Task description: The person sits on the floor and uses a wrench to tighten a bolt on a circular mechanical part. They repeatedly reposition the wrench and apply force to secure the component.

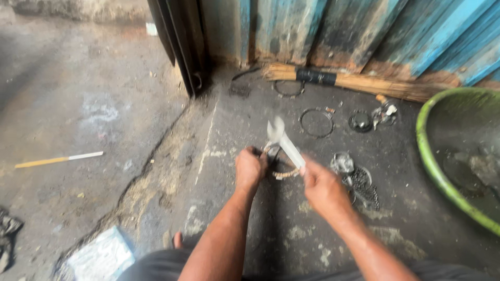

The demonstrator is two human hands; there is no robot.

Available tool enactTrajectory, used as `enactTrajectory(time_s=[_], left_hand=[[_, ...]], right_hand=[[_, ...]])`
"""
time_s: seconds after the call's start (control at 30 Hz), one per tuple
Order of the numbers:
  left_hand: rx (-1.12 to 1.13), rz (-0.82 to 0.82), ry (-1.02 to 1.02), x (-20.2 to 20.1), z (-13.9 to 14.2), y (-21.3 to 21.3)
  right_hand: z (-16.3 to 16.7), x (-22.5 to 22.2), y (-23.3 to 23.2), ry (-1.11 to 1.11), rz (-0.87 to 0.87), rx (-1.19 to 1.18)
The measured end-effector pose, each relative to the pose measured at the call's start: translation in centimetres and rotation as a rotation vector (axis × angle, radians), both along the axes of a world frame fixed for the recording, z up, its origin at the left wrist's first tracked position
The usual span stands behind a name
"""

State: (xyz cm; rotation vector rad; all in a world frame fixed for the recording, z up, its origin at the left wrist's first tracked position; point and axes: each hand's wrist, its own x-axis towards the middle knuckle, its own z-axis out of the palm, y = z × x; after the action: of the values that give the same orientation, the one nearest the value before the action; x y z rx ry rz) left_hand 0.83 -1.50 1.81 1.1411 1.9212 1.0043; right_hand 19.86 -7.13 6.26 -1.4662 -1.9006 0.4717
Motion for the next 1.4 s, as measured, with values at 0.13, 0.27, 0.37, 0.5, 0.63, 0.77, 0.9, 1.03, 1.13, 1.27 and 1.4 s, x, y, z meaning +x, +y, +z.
enactTrajectory(time_s=[0.13,0.27,0.37,0.5,0.63,0.77,0.9,1.03,1.13,1.27,1.4], left_hand=[[-0.059,-0.015,-0.049,0.0,0.1,-0.5],[-0.034,-0.009,-0.017,0.1,0.5,-0.5],[-0.014,-0.013,-0.018,0.0,0.7,-0.5],[-0.059,-0.019,-0.03,0.0,0.5,-0.4],[-0.077,-0.011,-0.104,0.1,0.1,0.0],[0.002,-0.03,-0.021,0.0,-0.3,-0.3],[-0.023,-0.042,-0.011,0.0,-0.2,-0.4],[-0.004,-0.051,0.004,0.0,0.5,-0.3],[-0.005,-0.033,-0.002,0.0,0.9,-0.9],[-0.107,-0.032,-0.075,0.1,1.5,-1.0],[-0.024,-0.027,0.001,0.2,1.9,-0.8]], right_hand=[[1.7,-1.0,-0.5,-0.092,-0.217,-0.336],[2.2,-1.5,-0.1,-0.415,-0.167,-0.404],[1.8,-0.5,0.3,-0.227,-0.152,-0.171],[0.6,-0.4,0.2,0.217,-0.153,-0.1],[0.4,-1.0,0.4,-0.257,-0.097,-0.463],[0.6,-0.4,0.1,-0.079,-0.15,-0.262],[-0.2,-0.6,0.1,0.078,-0.177,-0.093],[-0.5,-1.0,0.6,-0.205,0.02,-0.154],[-0.1,-0.4,0.4,-0.126,-0.099,-0.216],[0.0,-0.5,0.0,-0.076,-0.137,-0.208],[-0.1,-0.9,0.2,-0.429,-0.02,-0.067]])
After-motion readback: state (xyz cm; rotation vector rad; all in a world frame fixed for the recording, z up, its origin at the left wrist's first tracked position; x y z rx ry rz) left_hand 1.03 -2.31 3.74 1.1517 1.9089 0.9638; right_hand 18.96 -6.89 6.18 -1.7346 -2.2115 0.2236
